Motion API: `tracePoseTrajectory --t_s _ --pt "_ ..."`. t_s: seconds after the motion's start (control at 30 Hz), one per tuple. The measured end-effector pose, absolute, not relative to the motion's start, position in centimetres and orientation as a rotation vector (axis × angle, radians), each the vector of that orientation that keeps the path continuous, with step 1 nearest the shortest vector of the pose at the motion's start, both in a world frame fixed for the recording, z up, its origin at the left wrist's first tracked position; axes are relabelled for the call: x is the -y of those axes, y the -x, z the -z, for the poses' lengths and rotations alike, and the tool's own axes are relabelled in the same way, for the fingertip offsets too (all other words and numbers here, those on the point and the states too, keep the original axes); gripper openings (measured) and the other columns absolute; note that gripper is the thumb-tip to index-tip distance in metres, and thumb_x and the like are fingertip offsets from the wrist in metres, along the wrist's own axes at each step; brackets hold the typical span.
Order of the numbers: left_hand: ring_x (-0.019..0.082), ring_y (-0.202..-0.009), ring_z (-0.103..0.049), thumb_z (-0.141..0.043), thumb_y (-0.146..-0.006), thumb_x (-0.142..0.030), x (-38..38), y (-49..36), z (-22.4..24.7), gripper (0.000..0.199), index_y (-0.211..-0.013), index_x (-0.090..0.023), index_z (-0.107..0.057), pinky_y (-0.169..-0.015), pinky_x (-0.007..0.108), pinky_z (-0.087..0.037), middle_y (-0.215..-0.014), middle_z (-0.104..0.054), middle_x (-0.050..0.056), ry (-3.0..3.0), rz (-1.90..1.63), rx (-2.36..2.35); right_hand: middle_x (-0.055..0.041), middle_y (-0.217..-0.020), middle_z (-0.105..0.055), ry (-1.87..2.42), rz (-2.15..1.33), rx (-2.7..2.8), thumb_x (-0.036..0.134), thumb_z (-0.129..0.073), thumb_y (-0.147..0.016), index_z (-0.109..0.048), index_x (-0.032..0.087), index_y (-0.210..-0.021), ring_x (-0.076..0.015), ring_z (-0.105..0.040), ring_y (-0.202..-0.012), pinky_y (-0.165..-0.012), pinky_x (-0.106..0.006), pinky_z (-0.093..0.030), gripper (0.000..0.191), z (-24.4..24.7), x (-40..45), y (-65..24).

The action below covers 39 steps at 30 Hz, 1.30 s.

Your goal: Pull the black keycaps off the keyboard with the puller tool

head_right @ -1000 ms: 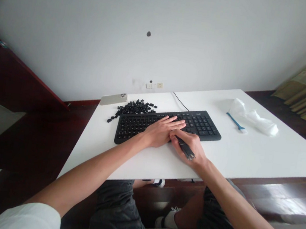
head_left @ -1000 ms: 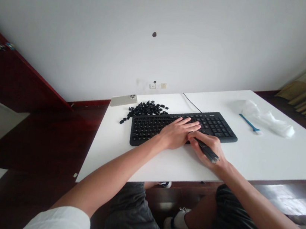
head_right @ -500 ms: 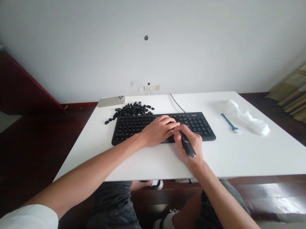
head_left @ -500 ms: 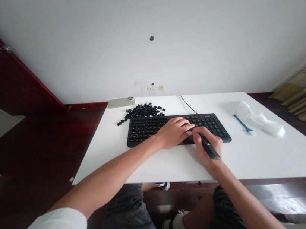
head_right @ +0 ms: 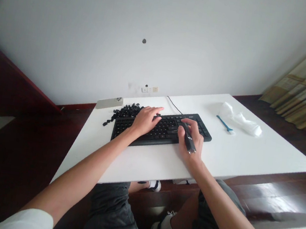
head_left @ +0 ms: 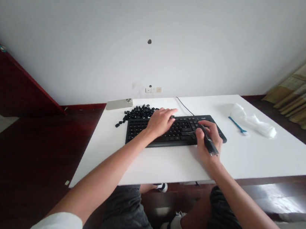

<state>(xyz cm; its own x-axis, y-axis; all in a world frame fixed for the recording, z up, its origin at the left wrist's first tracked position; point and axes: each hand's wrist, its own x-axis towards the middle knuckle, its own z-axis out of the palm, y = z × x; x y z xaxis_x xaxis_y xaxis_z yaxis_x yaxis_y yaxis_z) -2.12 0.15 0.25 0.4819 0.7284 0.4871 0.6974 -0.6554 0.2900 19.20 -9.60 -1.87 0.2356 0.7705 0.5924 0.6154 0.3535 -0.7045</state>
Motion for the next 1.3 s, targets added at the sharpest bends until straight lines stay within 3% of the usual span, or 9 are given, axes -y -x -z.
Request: tracePoseTrajectory --t_s 0.23,0.43,0.6,0.77,0.97,1.03,1.1,1.2,1.3 --pt "0.029 -0.111 -0.066 -0.068 -0.101 -0.026 -4.6 8.6 -0.7 0.013 -0.111 -0.023 -0.075 -0.102 0.043 -0.051 -0.112 -0.078 0.007 -2.477 -0.812 -1.834 -0.0039 -0.089 -0.073 1.337 -0.244 1.444 0.054 -0.054 -0.104 -0.067 0.027 -0.126 -0.0231 -0.068 -0.074 -0.070 -0.038 -0.053 0.037 2.1 9.0 -19.4" --pt "0.031 -0.116 -0.062 -0.068 -0.099 -0.031 -4.8 9.0 0.2 0.017 -0.109 -0.023 -0.078 -0.104 0.044 -0.051 -0.120 -0.074 0.009 -2.437 -0.673 -1.831 -0.0076 -0.104 -0.078 1.303 -0.351 1.297 0.056 -0.057 -0.103 -0.067 0.026 -0.127 -0.0229 -0.070 -0.078 -0.068 -0.038 -0.059 0.040 2.2 8.5 -19.4" --pt "0.028 -0.124 -0.060 -0.068 -0.099 -0.030 -4.5 8.4 -0.2 0.037 -0.135 -0.021 -0.069 -0.110 0.042 -0.049 -0.134 -0.070 0.010 -2.494 -0.808 -1.583 -0.0078 -0.103 -0.080 1.323 -0.388 1.277 0.055 -0.058 -0.102 -0.072 0.025 -0.119 -0.0247 -0.073 -0.083 -0.076 -0.040 -0.059 0.038 2.3 8.1 -19.7" --pt "0.027 -0.128 -0.059 -0.069 -0.100 -0.039 -2.4 5.6 -0.8 0.035 -0.132 -0.024 -0.071 -0.114 0.044 -0.047 -0.134 -0.070 0.008 -2.708 -0.697 -1.146 -0.0050 -0.093 -0.080 1.353 -0.365 1.332 0.050 -0.064 -0.098 -0.074 0.024 -0.101 -0.0263 -0.074 -0.089 -0.084 -0.040 -0.055 0.028 2.0 8.4 -19.7" --pt "0.027 -0.121 -0.062 -0.069 -0.100 -0.049 0.3 2.3 -1.3 0.031 -0.118 -0.024 -0.077 -0.110 0.043 -0.048 -0.118 -0.073 0.007 -2.793 -0.541 -0.898 -0.0029 -0.082 -0.072 1.423 -0.306 1.388 0.053 -0.061 -0.097 -0.070 0.023 -0.093 -0.0233 -0.064 -0.076 -0.069 -0.036 -0.047 0.031 1.6 8.4 -19.8" --pt "0.027 -0.121 -0.062 -0.070 -0.097 -0.058 0.9 1.7 -1.2 0.043 -0.123 -0.024 -0.075 -0.110 0.044 -0.049 -0.120 -0.072 0.009 -2.781 -0.536 -0.874 -0.0026 -0.081 -0.070 1.420 -0.289 1.377 0.052 -0.061 -0.097 -0.070 0.023 -0.093 -0.0227 -0.062 -0.075 -0.069 -0.035 -0.047 0.030 1.6 8.3 -19.9" --pt "0.030 -0.129 -0.060 -0.074 -0.090 -0.066 1.5 1.3 -0.9 0.066 -0.141 -0.024 -0.067 -0.116 0.046 -0.046 -0.135 -0.067 0.011 -2.784 -0.525 -0.852 -0.0026 -0.081 -0.070 1.411 -0.272 1.369 0.051 -0.061 -0.097 -0.070 0.023 -0.093 -0.0223 -0.062 -0.075 -0.070 -0.035 -0.047 0.030 1.6 8.3 -20.0" --pt "0.037 -0.153 -0.041 -0.081 -0.080 -0.071 2.3 0.7 -0.2 0.097 -0.160 -0.029 -0.047 -0.128 0.056 -0.032 -0.163 -0.048 0.013 -2.826 -0.487 -0.899 -0.0027 -0.082 -0.071 1.404 -0.272 1.370 0.050 -0.063 -0.096 -0.070 0.023 -0.095 -0.0223 -0.063 -0.075 -0.070 -0.035 -0.048 0.028 1.8 8.2 -19.9" --pt "0.045 -0.161 -0.024 -0.079 -0.080 -0.073 2.8 0.4 0.2 0.103 -0.165 -0.031 -0.039 -0.130 0.065 -0.024 -0.172 -0.036 0.014 -2.802 -0.426 -1.024 -0.0029 -0.083 -0.073 1.406 -0.301 1.362 0.048 -0.065 -0.095 -0.071 0.023 -0.095 -0.0229 -0.066 -0.075 -0.072 -0.036 -0.050 0.026 1.9 8.2 -19.8"
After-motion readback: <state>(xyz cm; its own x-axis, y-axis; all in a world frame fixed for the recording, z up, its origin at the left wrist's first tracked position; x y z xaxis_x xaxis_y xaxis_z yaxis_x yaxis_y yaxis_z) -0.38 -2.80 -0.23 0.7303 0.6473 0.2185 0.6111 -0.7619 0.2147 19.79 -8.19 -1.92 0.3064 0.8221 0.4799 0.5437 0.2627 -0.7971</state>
